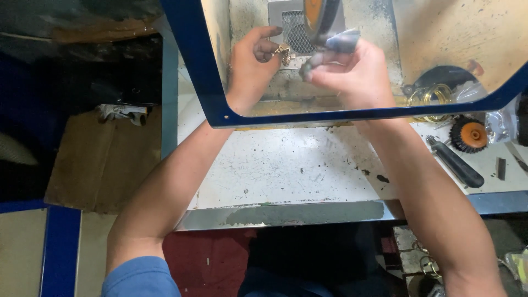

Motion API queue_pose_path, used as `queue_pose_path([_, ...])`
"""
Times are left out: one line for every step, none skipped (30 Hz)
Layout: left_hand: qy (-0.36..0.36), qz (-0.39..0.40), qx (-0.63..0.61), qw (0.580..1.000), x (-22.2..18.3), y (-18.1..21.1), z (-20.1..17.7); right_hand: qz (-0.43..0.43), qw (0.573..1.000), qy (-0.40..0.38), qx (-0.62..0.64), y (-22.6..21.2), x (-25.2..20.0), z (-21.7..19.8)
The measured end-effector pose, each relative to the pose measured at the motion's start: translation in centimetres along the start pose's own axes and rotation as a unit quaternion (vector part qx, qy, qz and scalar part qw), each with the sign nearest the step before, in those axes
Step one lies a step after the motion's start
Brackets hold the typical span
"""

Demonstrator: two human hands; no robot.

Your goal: Polishing a gold chain and other jewelry items using a bench-top polishing machine.

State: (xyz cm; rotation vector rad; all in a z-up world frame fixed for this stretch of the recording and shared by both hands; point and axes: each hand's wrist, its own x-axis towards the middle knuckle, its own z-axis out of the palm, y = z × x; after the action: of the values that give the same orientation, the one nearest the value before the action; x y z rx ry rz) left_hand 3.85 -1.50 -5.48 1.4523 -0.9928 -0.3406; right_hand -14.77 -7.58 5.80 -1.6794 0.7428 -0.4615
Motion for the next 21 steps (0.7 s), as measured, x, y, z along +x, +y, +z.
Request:
queue_pose_path([-0.002, -0.004, 0.002, 1.0, 0.0, 0.3, 0.0, 0.02, 0.997, 0.027, 0.074, 0.2, 0.3, 0.0])
queue_pose_path([-0.004, -0.009, 0.005, 1.0, 0.0, 0.6, -0.1, 0.04, 0.987, 0.054, 0.147, 0.4, 0.6, 0.1])
queue_pose_path([-0.004, -0.008, 0.005, 1.0, 0.0, 0.4, 0.0, 0.039, 0.987, 0.055, 0.148, 0.7, 1.1, 0.5])
queue_pose_path([-0.002, -0.005, 0.002, 1.0, 0.1, 0.2, 0.1, 0.059, 0.962, 0.077, 0.255, 1.1, 1.6, 0.9])
queue_pose_path([0.001, -0.003, -0.001, 1.0, 0.1, -0.1, 0.1, 0.078, 0.925, 0.099, 0.36, 1.5, 2.1, 1.3])
queue_pose_path([0.0, -0.002, -0.001, 1.0, 0.1, 0.3, 0.1, 0.077, 0.924, 0.1, 0.36, 1.6, 2.2, 1.4])
queue_pose_path([0.0, -0.005, 0.003, 1.0, 0.0, 0.5, 0.1, 0.057, 0.92, 0.091, 0.378, 1.7, 2.4, 1.4])
queue_pose_path([0.001, -0.008, 0.007, 1.0, 0.0, 0.8, 0.1, 0.036, 0.914, 0.082, 0.395, 1.8, 2.5, 1.5])
queue_pose_path([0.001, -0.008, 0.005, 1.0, 0.0, 0.8, 0.1, 0.036, 0.915, 0.082, 0.394, 2.1, 2.6, 1.5])
queue_pose_path([-0.001, -0.003, 0.009, 1.0, 0.0, 0.8, 0.1, 0.015, 0.912, 0.071, 0.405, 2.3, 2.7, 1.5])
queue_pose_path([-0.005, 0.0, 0.014, 1.0, -0.1, 0.8, 0.1, -0.006, 0.907, 0.061, 0.417, 2.6, 2.8, 1.5])
queue_pose_path([-0.005, 0.0, 0.014, 1.0, -0.2, 1.0, 0.0, -0.005, 0.907, 0.061, 0.417, 3.0, 3.1, 1.6])
queue_pose_path([-0.007, 0.005, 0.012, 1.0, -0.2, 1.1, 0.1, -0.015, 0.899, 0.063, 0.433, 3.4, 3.3, 1.5])
queue_pose_path([-0.008, 0.011, 0.011, 1.0, -0.1, 1.3, 0.1, -0.025, 0.891, 0.064, 0.449, 3.8, 3.5, 1.5])
queue_pose_path([-0.01, 0.012, 0.01, 1.0, -0.2, 1.5, 0.1, -0.026, 0.891, 0.066, 0.449, 3.6, 3.4, 1.4])
queue_pose_path([-0.01, 0.003, 0.018, 1.0, -0.2, 1.7, 0.1, -0.023, 0.891, 0.063, 0.448, 3.4, 3.3, 1.4])
queue_pose_path([-0.008, -0.006, 0.026, 1.0, -0.2, 1.9, 0.0, -0.019, 0.892, 0.059, 0.448, 3.2, 3.2, 1.5])
queue_pose_path([-0.009, -0.005, 0.026, 1.0, -0.2, 1.7, 0.1, -0.02, 0.892, 0.059, 0.448, 3.4, 3.2, 1.4])
queue_pose_path([-0.009, 0.002, 0.017, 1.0, -0.2, 1.6, 0.1, -0.03, 0.891, 0.055, 0.45, 3.5, 3.3, 1.4])
queue_pose_path([-0.008, 0.01, 0.009, 1.0, -0.2, 1.4, 0.1, -0.04, 0.889, 0.052, 0.452, 3.7, 3.4, 1.4])
queue_pose_path([-0.009, 0.011, 0.009, 1.0, -0.2, 1.5, 0.1, -0.04, 0.889, 0.052, 0.452, 3.7, 3.4, 1.4])
